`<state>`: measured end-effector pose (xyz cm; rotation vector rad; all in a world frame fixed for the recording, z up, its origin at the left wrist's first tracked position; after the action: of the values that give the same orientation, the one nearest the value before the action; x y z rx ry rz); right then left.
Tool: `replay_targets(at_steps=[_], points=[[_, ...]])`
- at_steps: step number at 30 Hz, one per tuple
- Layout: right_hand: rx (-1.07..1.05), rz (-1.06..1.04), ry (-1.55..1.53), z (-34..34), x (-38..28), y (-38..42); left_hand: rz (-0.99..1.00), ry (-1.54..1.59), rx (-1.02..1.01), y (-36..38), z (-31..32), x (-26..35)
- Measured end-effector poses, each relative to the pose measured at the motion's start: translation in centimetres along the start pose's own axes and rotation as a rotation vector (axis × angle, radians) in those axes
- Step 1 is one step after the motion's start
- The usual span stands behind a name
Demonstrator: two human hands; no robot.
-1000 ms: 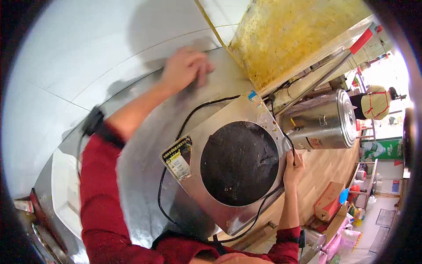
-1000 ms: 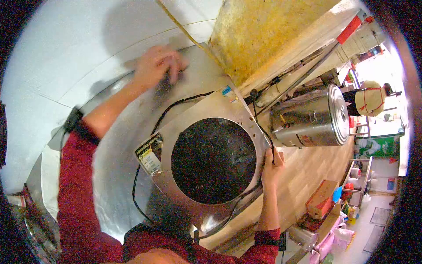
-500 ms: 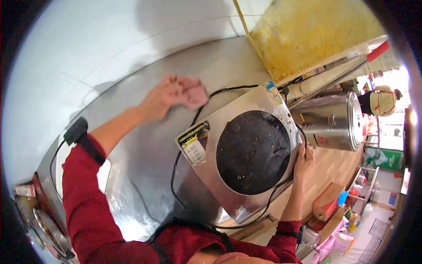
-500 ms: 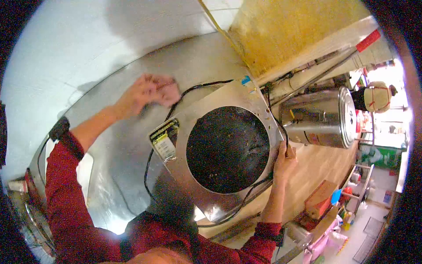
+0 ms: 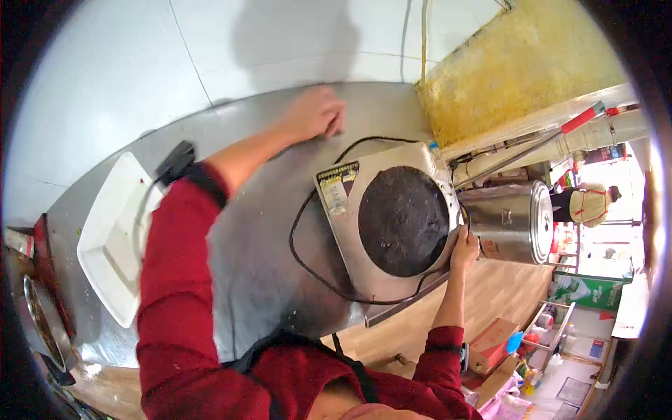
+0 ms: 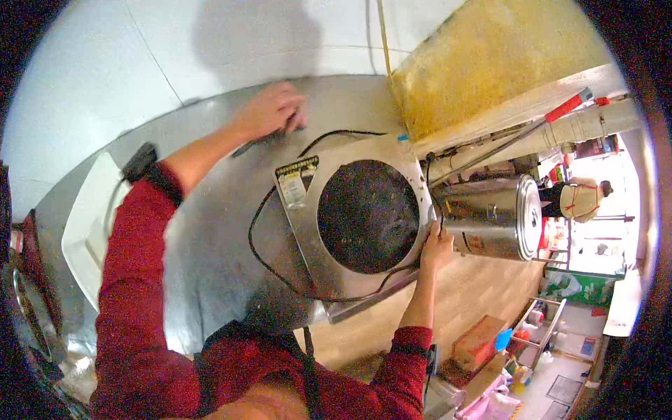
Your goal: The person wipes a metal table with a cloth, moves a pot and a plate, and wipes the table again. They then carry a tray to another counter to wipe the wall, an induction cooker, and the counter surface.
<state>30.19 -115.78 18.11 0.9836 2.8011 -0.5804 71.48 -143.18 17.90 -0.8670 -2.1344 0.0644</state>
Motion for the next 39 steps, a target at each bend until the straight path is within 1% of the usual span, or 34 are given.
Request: replay_targets(at_steps=[1,2,4,5,6,7,8,9,10,11,13,15,17,18,20,21,23,27,29,30,32,34,36,37,39], points=[[0.018,-0.006,-0.003,0.1,0.2,0.4,0.149,-0.214,0.13,-0.8,1.5,-0.1],[0.013,-0.025,0.0,0.6,0.8,0.1,0.145,-0.188,0.106,-0.8,2.7,-0.6],[-0.025,-0.015,0.07,0.3,0.0,-0.1,0.096,-0.365,-0.041,-0.4,7.0,-1.0],[-0.061,0.026,0.065,1.1,0.9,-0.6,0.215,-0.347,-0.035,0.4,7.5,-0.4],[0.005,0.032,-0.014,0.0,-0.7,-0.2,0.341,-0.319,-0.035,2.0,6.9,0.3],[-0.137,0.163,-0.069,1.7,1.6,-0.7,0.194,-0.182,-0.069,3.5,6.2,-0.5],[0.007,0.034,-0.021,0.1,-0.5,-0.7,0.246,-0.129,-0.059,5.5,4.7,0.5],[-0.062,0.006,0.085,0.7,-0.7,-1.3,0.149,-0.21,-0.071,7.4,3.9,-0.1],[-0.043,0.062,0.015,1.2,-0.2,-1.6,0.131,-0.216,-0.089,9.4,2.9,0.4],[0.004,0.069,0.036,1.0,-0.5,-1.7,0.088,-0.246,-0.096,11.4,2.0,0.8],[0.035,0.134,0.037,0.2,-1.5,-1.3,0.02,-0.186,-0.148,15.1,0.5,2.3],[0.029,0.193,-0.002,1.1,-1.3,-1.7,0.044,-0.191,-0.214,18.5,1.0,3.3],[0.007,0.2,-0.002,1.1,-1.2,-1.2,-0.021,-0.185,-0.347,22.3,2.0,5.7],[-0.012,0.189,0.0,1.2,-1.5,-1.1,-0.015,-0.197,-0.35,23.7,2.4,7.2],[0.017,0.231,-0.017,1.0,-1.3,-0.5,0.03,-0.172,-0.15,25.1,2.0,10.5],[0.035,0.268,-0.019,1.0,-0.9,-0.3,0.032,-0.173,-0.148,25.2,2.2,11.2],[0.017,0.249,-0.019,1.2,-0.6,0.1,-0.06,-0.123,-0.047,25.6,2.3,11.6],[0.037,0.24,0.035,2.3,-0.9,0.1,-0.123,-0.177,-0.033,26.2,3.7,11.0],[0.025,0.234,0.049,3.1,-1.3,0.0,-0.055,-0.211,0.012,26.3,4.2,10.9],[0.035,0.244,0.038,3.4,-0.8,-0.1,-0.071,-0.231,0.025,26.2,4.3,11.0],[0.014,0.229,0.03,3.9,-0.1,-0.6,-0.013,-0.285,0.021,26.3,4.5,12.4],[-0.035,0.212,0.046,3.5,-0.6,-0.5,0.008,-0.249,-0.148,27.3,5.7,13.9],[-0.078,0.235,0.065,3.1,-0.7,-0.3,0.035,-0.211,-0.207,29.5,7.0,15.2],[-0.098,0.246,0.071,3.3,-0.8,-0.4,0.01,-0.223,-0.191,30.5,6.4,15.4],[-0.152,0.263,0.039,1.8,-2.4,0.4,0.09,-0.132,-0.284,33.2,6.2,17.1]])
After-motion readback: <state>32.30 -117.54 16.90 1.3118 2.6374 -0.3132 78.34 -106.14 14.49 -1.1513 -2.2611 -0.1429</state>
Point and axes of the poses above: each hand's wrist, its own y-axis away from the middle knuckle, its own z-axis out of the palm, x = y × z, the point moved 8 cm from there along -y, towards the middle knuckle, and after that the axes turned 1 degree about -z, right-handed, at the moved point
